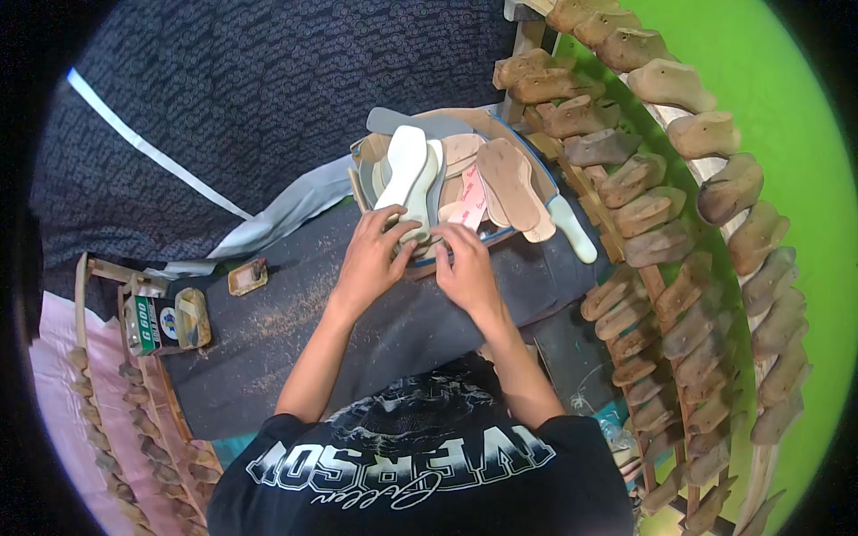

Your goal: Applying adhesive to shoe insoles using a brush at a workbench.

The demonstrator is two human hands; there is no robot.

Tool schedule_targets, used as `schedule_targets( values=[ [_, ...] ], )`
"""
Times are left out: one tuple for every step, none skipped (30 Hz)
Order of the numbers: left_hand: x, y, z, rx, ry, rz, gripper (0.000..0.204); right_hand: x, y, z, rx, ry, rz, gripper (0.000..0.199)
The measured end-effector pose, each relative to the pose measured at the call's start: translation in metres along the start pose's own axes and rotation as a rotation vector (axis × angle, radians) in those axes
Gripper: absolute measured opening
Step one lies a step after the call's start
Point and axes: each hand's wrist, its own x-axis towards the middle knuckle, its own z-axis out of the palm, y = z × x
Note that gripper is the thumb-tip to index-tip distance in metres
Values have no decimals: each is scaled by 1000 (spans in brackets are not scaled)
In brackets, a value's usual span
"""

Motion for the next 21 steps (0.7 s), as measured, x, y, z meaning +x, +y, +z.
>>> schedule_targets(
  values=[
    [6,-2,8,81,-2,-60,31,18,9,4,-55,-5,-54,29],
    [14,-3,16,155,-1,-112,33,35,21,7,-44,-1,-60,29],
    [19,-14,30,184,-49,-175,49,48,35,13,-99,-65,-27,31],
    [24,-10,38,189,-59,-174,49,59,48,16,-156,-127,19,33],
    [27,-3,44,321,-125,-279,56,72,52,18,-64,-270,168,36],
    [36,5,51,450,-191,-361,63,70,88,37,-104,-222,83,43],
    [35,0,58,473,-226,-406,74,71,91,45,-189,-244,46,46],
    [35,-1,61,477,-233,-403,74,67,93,50,-277,-264,17,50],
    [35,-3,62,459,-210,-410,73,68,99,52,-173,-326,123,51],
    [32,-6,62,442,-186,-431,72,68,99,53,-164,-336,127,51],
    [29,-8,63,417,-124,-419,69,69,94,48,-73,-348,203,50],
    [26,-10,65,420,-129,-435,69,70,89,43,17,-360,280,49],
    [27,-9,65,381,-93,-428,66,77,84,34,43,-384,331,45],
    [28,-8,65,344,-56,-421,63,79,88,32,49,-400,329,45],
    [29,-7,67,337,-40,-426,60,80,91,30,139,-349,346,41],
    [29,-7,68,344,-33,-444,60,81,93,30,228,-300,360,38],
    [29,-8,70,351,-8,-395,58,82,95,31,268,-288,370,39],
    [29,-8,72,359,18,-345,57,83,96,31,273,-306,361,39],
    [28,-8,71,366,27,-363,57,83,95,30,295,-322,341,39],
    [28,-8,71,368,8,-352,56,84,94,30,315,-337,320,39],
    [28,-7,71,369,-10,-340,54,83,96,31,317,-355,309,39]
  ],
)
